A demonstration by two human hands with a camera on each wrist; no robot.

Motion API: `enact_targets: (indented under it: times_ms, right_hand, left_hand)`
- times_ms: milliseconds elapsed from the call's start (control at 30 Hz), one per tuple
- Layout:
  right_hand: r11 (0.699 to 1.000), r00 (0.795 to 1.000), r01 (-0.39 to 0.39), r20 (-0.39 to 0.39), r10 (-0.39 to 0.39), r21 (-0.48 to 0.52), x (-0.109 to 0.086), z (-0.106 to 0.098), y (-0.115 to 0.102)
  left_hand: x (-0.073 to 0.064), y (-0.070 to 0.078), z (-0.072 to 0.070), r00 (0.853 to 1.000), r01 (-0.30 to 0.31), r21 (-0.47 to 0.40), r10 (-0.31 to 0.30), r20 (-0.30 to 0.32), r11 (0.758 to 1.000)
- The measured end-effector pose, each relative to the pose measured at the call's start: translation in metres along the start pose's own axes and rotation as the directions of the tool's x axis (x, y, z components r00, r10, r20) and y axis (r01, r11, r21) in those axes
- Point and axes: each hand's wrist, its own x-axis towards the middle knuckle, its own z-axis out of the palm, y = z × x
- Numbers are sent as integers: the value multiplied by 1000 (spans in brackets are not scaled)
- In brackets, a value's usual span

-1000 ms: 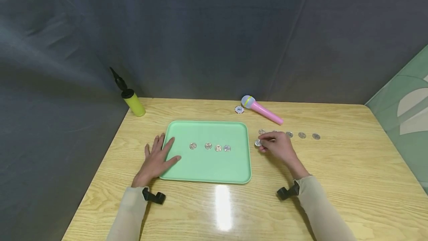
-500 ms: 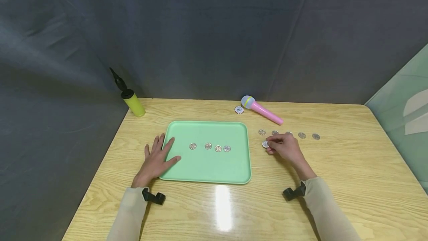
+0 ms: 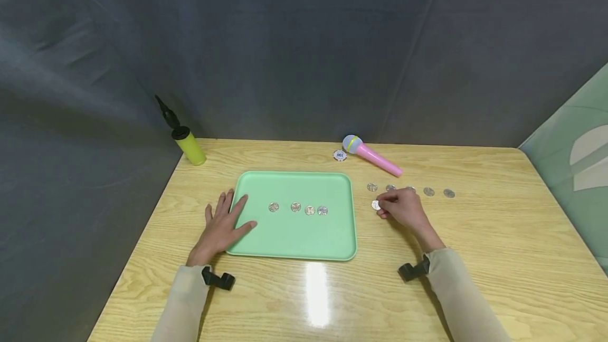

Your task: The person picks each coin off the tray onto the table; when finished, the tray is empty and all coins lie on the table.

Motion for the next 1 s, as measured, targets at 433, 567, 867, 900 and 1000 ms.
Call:
enact_targets:
  times_ms: [433, 567, 867, 900, 1000]
  right_hand:
    - [999, 999, -32, 7, 32, -6, -1, -4, -7]
    - [999, 1000, -20, 1, 20, 33, -3, -8, -16]
    - [998, 999, 40, 0, -40, 38, -5, -6, -43]
    - [998, 999, 47, -1, -47, 43, -5, -4, -46]
    - [997, 998, 56, 4, -57, 56, -4, 2, -54]
  left_hand:
    - [0, 0, -1, 1000, 5, -12, -5, 17, 1000]
    - [0, 0, -1, 1000, -1, -6, 2, 6, 1000]
    - [0, 1, -2, 1000, -2, 1, 2, 7, 1000]
    - [0, 1, -2, 1000, -2, 2, 2, 7, 1000]
    - [0, 1, -1, 1000, -1, 2, 1, 8, 1000]
